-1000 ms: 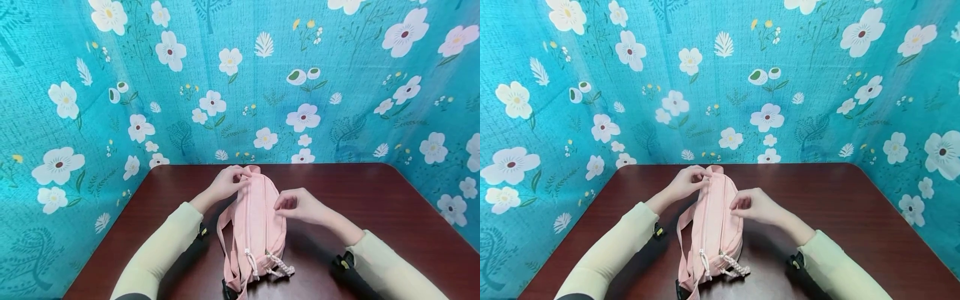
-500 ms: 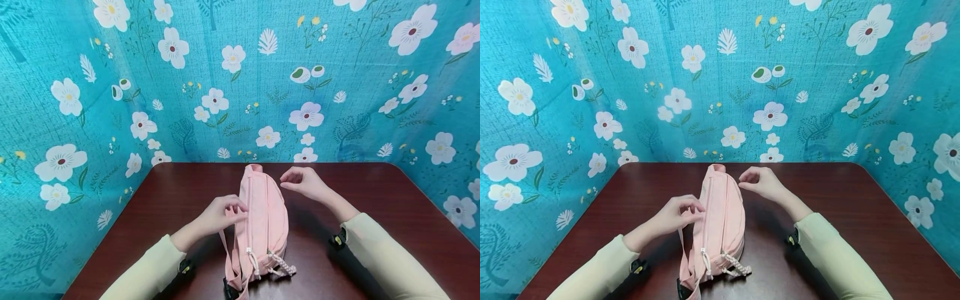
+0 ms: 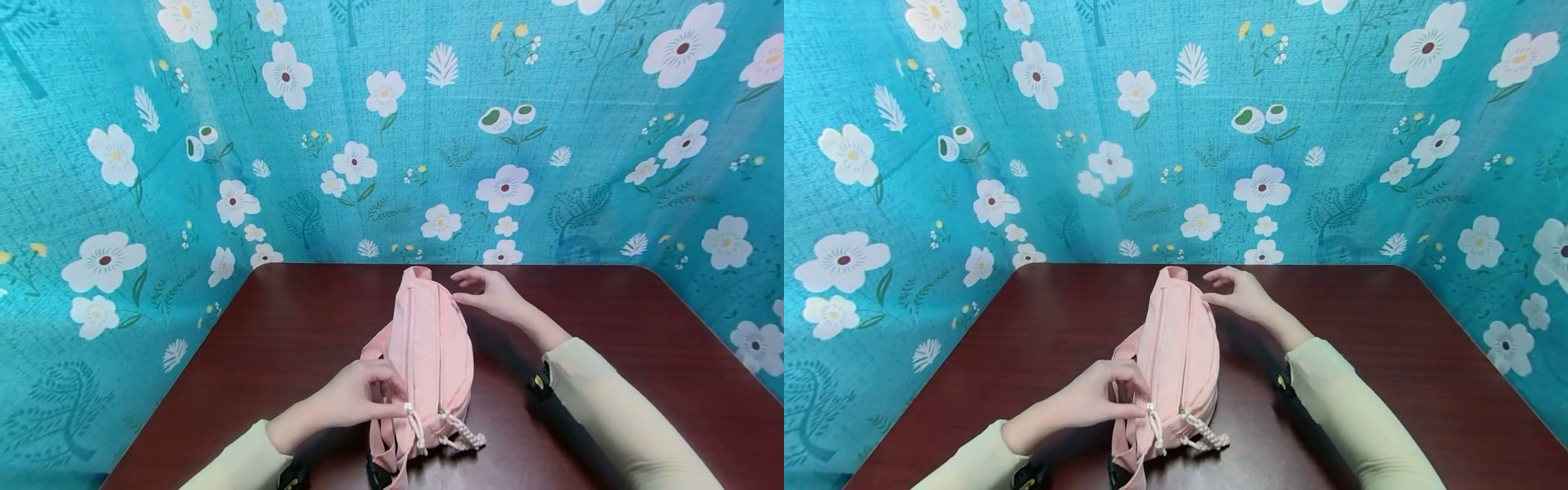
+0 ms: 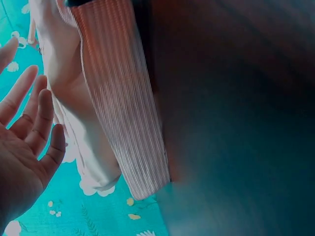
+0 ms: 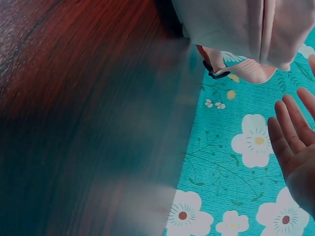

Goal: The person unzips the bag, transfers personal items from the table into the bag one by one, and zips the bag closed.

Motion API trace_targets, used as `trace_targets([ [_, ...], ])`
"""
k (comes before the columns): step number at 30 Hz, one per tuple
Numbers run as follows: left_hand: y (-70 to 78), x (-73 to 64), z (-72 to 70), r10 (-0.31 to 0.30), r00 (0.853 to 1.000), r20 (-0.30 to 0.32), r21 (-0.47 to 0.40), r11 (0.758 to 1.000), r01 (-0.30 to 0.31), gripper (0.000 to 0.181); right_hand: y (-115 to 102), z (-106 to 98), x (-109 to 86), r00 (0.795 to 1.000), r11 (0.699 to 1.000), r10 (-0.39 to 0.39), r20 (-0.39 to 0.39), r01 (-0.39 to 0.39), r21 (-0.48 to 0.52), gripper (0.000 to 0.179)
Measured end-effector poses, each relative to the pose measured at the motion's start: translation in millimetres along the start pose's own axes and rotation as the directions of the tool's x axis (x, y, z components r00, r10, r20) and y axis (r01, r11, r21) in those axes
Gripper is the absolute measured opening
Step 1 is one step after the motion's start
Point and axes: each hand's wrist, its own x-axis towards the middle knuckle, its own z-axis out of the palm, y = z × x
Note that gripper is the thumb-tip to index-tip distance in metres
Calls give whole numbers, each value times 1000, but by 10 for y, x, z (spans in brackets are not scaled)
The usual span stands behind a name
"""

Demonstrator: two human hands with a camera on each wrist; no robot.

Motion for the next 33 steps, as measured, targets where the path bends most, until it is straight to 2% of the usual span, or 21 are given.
trace_targets([
  [5, 58, -18, 40, -60, 996, 59, 32, 998, 58, 23, 34, 60, 35, 999, 999, 18, 31, -19, 44, 42],
  [14, 44, -41, 78, -109, 992, 69, 120, 988, 101, 26, 15, 177, 85, 997, 996, 36, 73, -42, 82, 38],
  [24, -27, -36, 96, -83, 993, 78, 29, 996, 81, 21, 2, 184, 126, 998, 996, 49, 38, -52, 75, 19],
  [30, -1, -62, 66, -102, 993, 58, 47, 994, 100, 20, 55, 157, 74, 997, 995, 72, 18, -73, 67, 13],
  [33, 26, -86, 64, -116, 992, 40, 90, 990, 112, 25, 66, 134, 11, 995, 994, 95, -3, -95, 61, 12],
])
